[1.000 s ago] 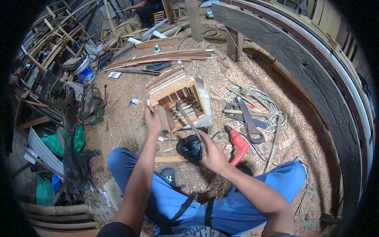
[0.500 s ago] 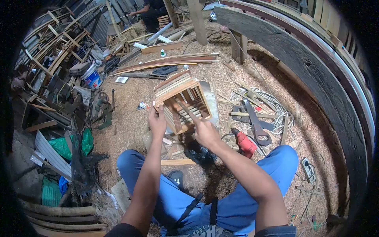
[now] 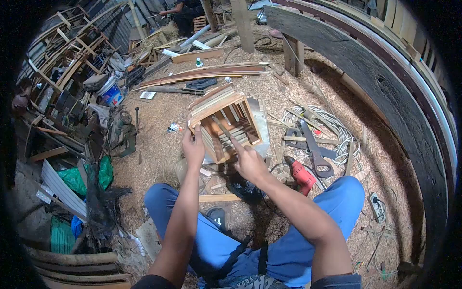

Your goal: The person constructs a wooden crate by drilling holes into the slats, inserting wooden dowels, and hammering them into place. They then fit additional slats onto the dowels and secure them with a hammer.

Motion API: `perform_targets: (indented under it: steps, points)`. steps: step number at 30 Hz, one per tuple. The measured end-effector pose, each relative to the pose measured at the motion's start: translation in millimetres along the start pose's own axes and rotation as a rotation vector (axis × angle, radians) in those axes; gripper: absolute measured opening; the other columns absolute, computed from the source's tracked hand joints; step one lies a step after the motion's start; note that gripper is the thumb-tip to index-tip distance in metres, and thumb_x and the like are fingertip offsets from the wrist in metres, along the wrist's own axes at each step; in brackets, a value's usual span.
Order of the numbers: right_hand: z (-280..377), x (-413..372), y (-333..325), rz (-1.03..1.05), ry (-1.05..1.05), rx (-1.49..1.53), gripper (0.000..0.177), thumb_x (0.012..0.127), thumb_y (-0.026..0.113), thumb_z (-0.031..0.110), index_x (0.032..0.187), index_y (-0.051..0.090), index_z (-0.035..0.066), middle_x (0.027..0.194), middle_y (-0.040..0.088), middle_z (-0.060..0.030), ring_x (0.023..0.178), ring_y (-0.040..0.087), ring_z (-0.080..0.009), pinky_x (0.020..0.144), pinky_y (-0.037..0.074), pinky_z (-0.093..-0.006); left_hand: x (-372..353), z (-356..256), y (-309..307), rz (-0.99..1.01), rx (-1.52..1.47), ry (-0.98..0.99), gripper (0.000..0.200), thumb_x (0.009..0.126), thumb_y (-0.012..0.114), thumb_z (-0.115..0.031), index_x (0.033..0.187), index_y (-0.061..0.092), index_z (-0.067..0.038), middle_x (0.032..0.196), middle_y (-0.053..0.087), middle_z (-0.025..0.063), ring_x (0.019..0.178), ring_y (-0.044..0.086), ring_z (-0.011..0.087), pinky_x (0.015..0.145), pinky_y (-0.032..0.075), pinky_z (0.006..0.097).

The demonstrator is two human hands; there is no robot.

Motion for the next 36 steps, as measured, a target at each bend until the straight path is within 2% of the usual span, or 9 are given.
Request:
perform_targets:
  steps: [4,6,14,17,25,31,33,34,36]
  points:
    - [9,6,-5,0.253,0.065,-0.239,0.075,0.087,0.064,0.008,0.157,0.04,0.014,0.109,0.068,-0.0306,0.101,0.069,-0.0474,0.091,0.057,-0.0546,-2,-12,1,-0.058,0.055,0.117,0.038,0.106,0.061,-0.022,0.134,0.063,0.004,0.116,0.073,0.0217,0.106,0.07,0.0305,0.095,0.05,0.041]
    - [16,14,-15,0.267,0.079,-0.237,0.07,0.088,0.063,0.008,0.155,0.044,0.014,0.108,0.069,-0.0304,0.101,0.07,-0.0469,0.09,0.057,-0.0548,-4,-18,-4,0.102,-0.002,-0.138,0.041,0.108,0.056,-0.019,0.139,0.058,0.007,0.149,0.057,0.0201,0.141,0.052,0.0296,0.116,0.037,0.0375]
    - [-1,27,0,0.251,0.016,-0.337,0.069,0.086,0.056,0.0,0.153,0.046,0.016,0.105,0.07,-0.032,0.096,0.07,-0.0475,0.082,0.059,-0.056,-7,-17,-2,0.099,-0.054,-0.13,0.043,0.108,0.057,-0.02,0.14,0.056,0.008,0.152,0.055,0.0185,0.141,0.051,0.0279,0.115,0.038,0.0364]
    - [26,19,-20,0.197,0.044,-0.265,0.053,0.087,0.057,0.001,0.14,0.06,0.01,0.097,0.073,-0.0268,0.093,0.073,-0.0448,0.081,0.06,-0.0533,-7,-12,-3,0.12,-0.049,-0.124,0.043,0.108,0.057,-0.02,0.142,0.055,0.007,0.152,0.054,0.0194,0.142,0.05,0.028,0.116,0.037,0.0362]
    - [29,19,-29,0.208,-0.01,-0.327,0.079,0.086,0.057,0.002,0.16,0.034,0.014,0.091,0.072,-0.0277,0.088,0.073,-0.0439,0.077,0.06,-0.0531,-9,-20,-5,0.102,0.03,-0.087,0.042,0.107,0.057,-0.017,0.141,0.055,0.008,0.152,0.054,0.0216,0.145,0.048,0.0316,0.118,0.034,0.037]
    - [15,18,-14,0.135,-0.061,-0.364,0.055,0.089,0.055,0.003,0.143,0.054,0.006,0.091,0.072,-0.0286,0.091,0.073,-0.0431,0.078,0.06,-0.052,-8,-12,-2,0.111,0.049,-0.066,0.043,0.107,0.058,-0.017,0.142,0.055,0.007,0.154,0.052,0.0219,0.144,0.048,0.0317,0.117,0.036,0.0374]
    - [19,14,-14,0.056,-0.053,-0.319,0.047,0.089,0.055,0.004,0.136,0.061,0.004,0.094,0.072,-0.0288,0.094,0.073,-0.0428,0.08,0.06,-0.0516,-7,-6,1,0.021,0.058,0.065,0.049,0.103,0.064,-0.021,0.147,0.054,-0.001,0.114,0.072,0.0252,0.103,0.07,0.0323,0.092,0.051,0.0425]
    - [14,19,-12,0.164,-0.033,-0.34,0.039,0.09,0.055,0.004,0.128,0.064,0.002,0.097,0.072,-0.0289,0.095,0.073,-0.0427,0.081,0.06,-0.0515,-10,-9,0,0.013,0.055,0.059,0.049,0.103,0.064,-0.021,0.147,0.054,-0.001,0.114,0.072,0.0252,0.103,0.07,0.0323,0.092,0.051,0.0425]
    - [15,20,-17,0.265,-0.017,-0.368,0.033,0.091,0.056,0.005,0.12,0.068,-0.001,0.1,0.072,-0.0291,0.097,0.073,-0.0426,0.082,0.06,-0.0514,-11,-17,-2,0.103,-0.045,-0.158,0.044,0.107,0.058,-0.02,0.142,0.055,0.007,0.152,0.053,0.0222,0.142,0.05,0.0317,0.116,0.038,0.0374]
Point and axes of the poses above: each hand's wrist, its own x-axis towards the middle knuckle, its own y-axis out of the palm, z = x × y, the point moved 1 cm from there along x, towards the middle knuckle
